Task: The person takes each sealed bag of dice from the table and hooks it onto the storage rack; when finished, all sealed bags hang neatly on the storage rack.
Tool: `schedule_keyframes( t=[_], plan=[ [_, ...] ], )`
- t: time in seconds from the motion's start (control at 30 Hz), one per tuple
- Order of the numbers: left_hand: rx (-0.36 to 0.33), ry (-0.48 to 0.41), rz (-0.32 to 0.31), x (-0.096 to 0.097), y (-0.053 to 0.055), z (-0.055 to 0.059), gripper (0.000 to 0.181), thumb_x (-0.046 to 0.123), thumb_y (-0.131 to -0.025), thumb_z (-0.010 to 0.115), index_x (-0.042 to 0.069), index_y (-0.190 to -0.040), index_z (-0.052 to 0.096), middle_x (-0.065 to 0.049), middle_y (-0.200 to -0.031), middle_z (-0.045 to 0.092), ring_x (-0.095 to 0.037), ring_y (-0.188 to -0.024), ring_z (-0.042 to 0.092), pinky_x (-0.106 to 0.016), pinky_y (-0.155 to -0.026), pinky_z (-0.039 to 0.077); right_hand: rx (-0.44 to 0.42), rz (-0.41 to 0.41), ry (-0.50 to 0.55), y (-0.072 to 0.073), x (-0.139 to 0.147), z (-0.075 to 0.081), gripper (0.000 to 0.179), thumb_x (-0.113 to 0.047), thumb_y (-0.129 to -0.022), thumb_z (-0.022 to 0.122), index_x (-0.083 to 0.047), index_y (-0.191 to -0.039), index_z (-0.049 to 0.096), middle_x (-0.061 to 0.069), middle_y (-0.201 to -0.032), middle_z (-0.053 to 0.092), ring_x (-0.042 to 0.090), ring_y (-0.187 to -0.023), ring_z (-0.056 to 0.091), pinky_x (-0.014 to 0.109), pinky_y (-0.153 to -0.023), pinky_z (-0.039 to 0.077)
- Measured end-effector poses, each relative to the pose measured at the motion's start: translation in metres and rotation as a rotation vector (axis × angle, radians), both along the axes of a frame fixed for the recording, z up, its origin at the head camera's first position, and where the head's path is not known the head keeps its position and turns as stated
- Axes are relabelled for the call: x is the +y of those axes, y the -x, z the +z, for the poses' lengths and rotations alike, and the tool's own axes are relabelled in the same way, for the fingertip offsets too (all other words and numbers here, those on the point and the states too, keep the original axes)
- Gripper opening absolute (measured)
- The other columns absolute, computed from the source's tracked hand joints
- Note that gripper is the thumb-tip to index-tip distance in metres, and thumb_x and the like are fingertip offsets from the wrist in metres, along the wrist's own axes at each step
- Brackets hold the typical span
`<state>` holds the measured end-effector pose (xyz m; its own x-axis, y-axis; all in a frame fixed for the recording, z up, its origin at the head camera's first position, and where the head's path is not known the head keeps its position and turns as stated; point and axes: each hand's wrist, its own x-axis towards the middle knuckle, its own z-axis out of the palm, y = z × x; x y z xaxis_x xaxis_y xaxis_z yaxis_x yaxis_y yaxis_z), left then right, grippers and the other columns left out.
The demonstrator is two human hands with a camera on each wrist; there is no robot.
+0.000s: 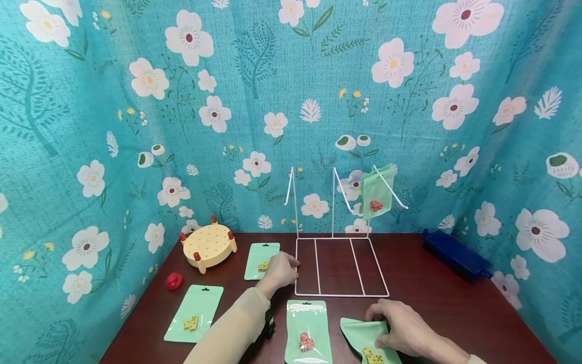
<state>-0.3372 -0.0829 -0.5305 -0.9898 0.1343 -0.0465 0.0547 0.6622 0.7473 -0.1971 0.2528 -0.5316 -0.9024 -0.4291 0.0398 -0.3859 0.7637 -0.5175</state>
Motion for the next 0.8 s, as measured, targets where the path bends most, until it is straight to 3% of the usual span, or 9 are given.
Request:
schedule_keyframes(
  t=[0.2,0.3,0.37,0.5,0.8],
  plan=[
    [0.011,0.011,0.001,0.0,0.0,-0.001,0.029,-0.007,-0.093,0.077,-0.001,-0.12,0.085,-0.005,-0.077,0.074,-0.014,-0.057,0.059,-0.029,-0.054,0.046,0.042,-0.003,0.067,-0.004,0.0,-0.003,0.057,-0.017,-0.065,0.106,-0.028,-0.11,0.073,-0.008,-0.117,0.071,-0.005,-0.08,0.058,0.024,-0.069,0.048],
    [0.013,0.02,0.004,0.0,0.001,-0.003,0.029,-0.007,-0.093,0.077,0.0,-0.12,0.085,-0.004,-0.08,0.074,-0.014,-0.059,0.061,-0.029,-0.055,0.047,0.0,-0.027,0.117,-0.005,-0.001,-0.003,0.061,-0.012,-0.064,0.106,-0.024,-0.112,0.07,-0.001,-0.124,0.068,-0.004,-0.073,0.054,0.023,-0.065,0.048],
    [0.012,0.024,0.004,0.0,0.002,-0.003,0.029,-0.007,-0.093,0.077,0.0,-0.12,0.085,-0.004,-0.078,0.074,-0.014,-0.059,0.062,-0.029,-0.055,0.047,-0.053,-0.052,0.14,-0.005,-0.002,-0.001,0.06,-0.01,-0.066,0.105,-0.023,-0.112,0.07,-0.001,-0.12,0.07,-0.003,-0.073,0.055,0.023,-0.065,0.049],
    [0.02,0.029,0.003,0.0,0.0,-0.002,0.028,-0.006,-0.093,0.078,0.0,-0.12,0.085,-0.004,-0.079,0.074,-0.014,-0.06,0.062,-0.028,-0.055,0.047,-0.144,-0.105,0.159,-0.004,-0.002,0.001,0.055,-0.006,-0.069,0.102,-0.021,-0.113,0.073,-0.005,-0.095,0.072,-0.001,-0.07,0.058,0.024,-0.065,0.049],
    [0.032,0.029,-0.002,0.0,-0.003,-0.001,0.028,-0.007,-0.093,0.078,-0.001,-0.12,0.085,-0.008,-0.087,0.078,-0.015,-0.064,0.064,-0.029,-0.057,0.049,-0.068,-0.094,0.225,-0.006,-0.001,0.009,0.054,-0.005,-0.072,0.099,-0.021,-0.119,0.078,-0.009,-0.083,0.068,-0.004,-0.07,0.053,0.023,-0.063,0.047]
  ],
)
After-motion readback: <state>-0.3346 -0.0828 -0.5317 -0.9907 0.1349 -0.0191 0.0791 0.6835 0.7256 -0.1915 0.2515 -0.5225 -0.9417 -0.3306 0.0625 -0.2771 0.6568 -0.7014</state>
